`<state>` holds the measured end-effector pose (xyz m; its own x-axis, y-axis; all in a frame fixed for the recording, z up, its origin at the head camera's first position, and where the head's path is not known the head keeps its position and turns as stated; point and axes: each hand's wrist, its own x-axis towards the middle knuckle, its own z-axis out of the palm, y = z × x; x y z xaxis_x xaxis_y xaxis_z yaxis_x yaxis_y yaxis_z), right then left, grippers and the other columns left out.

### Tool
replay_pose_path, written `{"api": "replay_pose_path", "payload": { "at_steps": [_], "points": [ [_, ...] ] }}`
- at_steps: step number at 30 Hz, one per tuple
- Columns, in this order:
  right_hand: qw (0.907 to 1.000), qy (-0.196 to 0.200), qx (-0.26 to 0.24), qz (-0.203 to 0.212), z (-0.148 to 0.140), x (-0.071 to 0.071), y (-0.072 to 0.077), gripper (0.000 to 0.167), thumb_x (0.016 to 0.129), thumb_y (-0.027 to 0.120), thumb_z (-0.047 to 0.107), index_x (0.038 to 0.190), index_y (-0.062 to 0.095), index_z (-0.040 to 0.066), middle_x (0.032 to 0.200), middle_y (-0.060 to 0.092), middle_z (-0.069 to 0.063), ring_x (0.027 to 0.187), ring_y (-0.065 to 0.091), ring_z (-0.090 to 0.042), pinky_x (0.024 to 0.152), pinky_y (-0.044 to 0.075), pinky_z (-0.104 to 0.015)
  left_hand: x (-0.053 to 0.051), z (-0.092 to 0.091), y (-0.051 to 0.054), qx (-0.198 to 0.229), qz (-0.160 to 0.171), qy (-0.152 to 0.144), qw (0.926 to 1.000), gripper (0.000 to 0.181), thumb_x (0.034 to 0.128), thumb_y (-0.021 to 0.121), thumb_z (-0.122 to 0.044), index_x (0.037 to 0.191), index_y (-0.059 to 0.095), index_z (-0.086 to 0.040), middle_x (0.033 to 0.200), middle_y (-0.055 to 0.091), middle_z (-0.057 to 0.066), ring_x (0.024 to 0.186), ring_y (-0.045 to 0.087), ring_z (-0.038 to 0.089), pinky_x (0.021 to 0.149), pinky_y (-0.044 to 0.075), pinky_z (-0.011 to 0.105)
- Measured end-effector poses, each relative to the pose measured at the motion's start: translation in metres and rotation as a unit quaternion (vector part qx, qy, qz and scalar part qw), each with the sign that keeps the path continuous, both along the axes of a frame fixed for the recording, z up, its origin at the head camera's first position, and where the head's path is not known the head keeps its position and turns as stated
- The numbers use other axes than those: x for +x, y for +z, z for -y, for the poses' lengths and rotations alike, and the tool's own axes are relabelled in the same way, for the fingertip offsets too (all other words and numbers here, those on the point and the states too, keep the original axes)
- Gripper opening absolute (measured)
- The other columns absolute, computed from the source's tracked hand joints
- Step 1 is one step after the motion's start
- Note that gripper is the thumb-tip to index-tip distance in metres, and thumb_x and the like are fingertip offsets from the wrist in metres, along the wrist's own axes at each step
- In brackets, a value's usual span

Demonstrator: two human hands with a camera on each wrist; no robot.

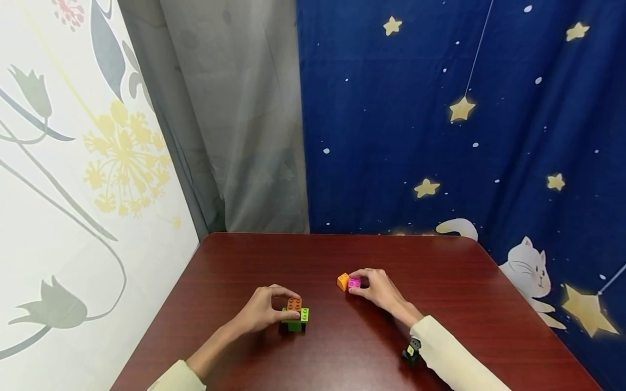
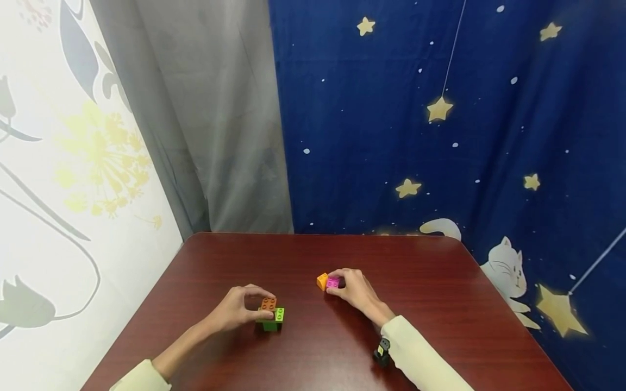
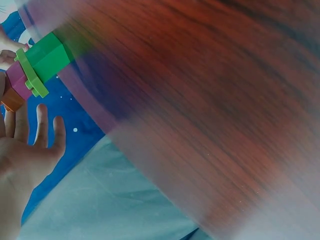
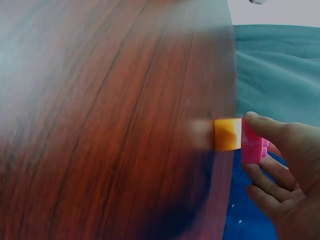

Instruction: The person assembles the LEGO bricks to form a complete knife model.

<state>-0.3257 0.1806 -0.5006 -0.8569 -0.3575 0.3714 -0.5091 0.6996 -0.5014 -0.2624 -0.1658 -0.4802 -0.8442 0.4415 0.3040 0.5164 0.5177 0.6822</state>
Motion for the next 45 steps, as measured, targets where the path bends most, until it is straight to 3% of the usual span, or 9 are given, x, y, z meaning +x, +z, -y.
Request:
{"api": "replay_pose_path", "payload": {
  "at_steps": [6, 15, 21, 29, 37, 45],
  "points": [
    [0.9995, 0.021, -0.014, -0.016, 0.011, 0.009, 0.01, 0.033, 0.082, 0.091, 0.019, 0.111, 0.08, 0.01, 0.1, 0.077, 0.001, 0.085, 0.068, -0.012, 0.075, 0.058, -0.033, -0.002, 0.001, -0.001, 0.007, 0.013, -0.002, 0.9999, 0.032, 0.0803, 0.091, -0.035, 0.108, 0.079, -0.029, 0.103, 0.073, -0.016, 0.102, 0.066, 0.009, 0.088, 0.057, 0.047],
    [0.9972, 0.064, -0.033, -0.021, 0.028, 0.018, 0.022, 0.034, 0.082, 0.09, 0.02, 0.113, 0.078, 0.012, 0.092, 0.075, 0.004, 0.082, 0.071, -0.027, 0.071, 0.057, -0.035, -0.004, 0.003, -0.002, 0.004, 0.025, 0.003, 0.9997, 0.032, 0.0806, 0.09, -0.041, 0.109, 0.078, -0.032, 0.102, 0.072, -0.019, 0.103, 0.066, 0.01, 0.088, 0.057, 0.045],
    [0.9957, 0.082, -0.04, -0.019, 0.039, 0.023, 0.025, 0.034, 0.083, 0.09, 0.022, 0.114, 0.079, 0.013, 0.092, 0.075, 0.003, 0.076, 0.071, -0.02, 0.067, 0.058, -0.033, -0.004, 0.003, -0.002, 0.013, 0.038, -0.004, 0.9992, 0.032, 0.0808, 0.091, -0.038, 0.108, 0.079, -0.029, 0.1, 0.073, -0.016, 0.1, 0.067, 0.009, 0.087, 0.058, 0.048],
    [0.9935, 0.104, -0.037, -0.028, 0.053, 0.029, 0.029, 0.036, 0.084, 0.089, 0.023, 0.116, 0.078, 0.012, 0.1, 0.076, 0.003, 0.081, 0.07, -0.023, 0.072, 0.059, -0.033, -0.003, 0.001, -0.003, 0.018, 0.043, -0.007, 0.9989, 0.031, 0.0815, 0.091, -0.037, 0.108, 0.079, -0.028, 0.1, 0.073, -0.014, 0.099, 0.067, 0.01, 0.087, 0.058, 0.05],
    [0.9922, 0.118, -0.027, -0.027, 0.071, 0.038, 0.039, 0.034, 0.085, 0.089, 0.026, 0.117, 0.079, 0.019, 0.103, 0.076, 0.01, 0.086, 0.067, -0.008, 0.077, 0.055, -0.023, -0.005, 0.001, -0.003, 0.021, 0.045, -0.009, 0.9987, 0.03, 0.0811, 0.091, -0.036, 0.107, 0.079, -0.027, 0.101, 0.074, -0.013, 0.098, 0.068, 0.01, 0.086, 0.059, 0.049],
    [0.9892, 0.138, -0.026, -0.043, 0.086, 0.048, 0.047, 0.033, 0.087, 0.087, 0.03, 0.117, 0.079, 0.019, 0.109, 0.077, 0.008, 0.099, 0.069, -0.004, 0.09, 0.057, -0.034, -0.006, 0.001, -0.004, 0.016, 0.025, -0.014, 0.9994, 0.031, 0.08, 0.092, -0.037, 0.105, 0.079, -0.025, 0.099, 0.074, -0.013, 0.095, 0.07, 0.01, 0.083, 0.06, 0.046]
  ]
}}
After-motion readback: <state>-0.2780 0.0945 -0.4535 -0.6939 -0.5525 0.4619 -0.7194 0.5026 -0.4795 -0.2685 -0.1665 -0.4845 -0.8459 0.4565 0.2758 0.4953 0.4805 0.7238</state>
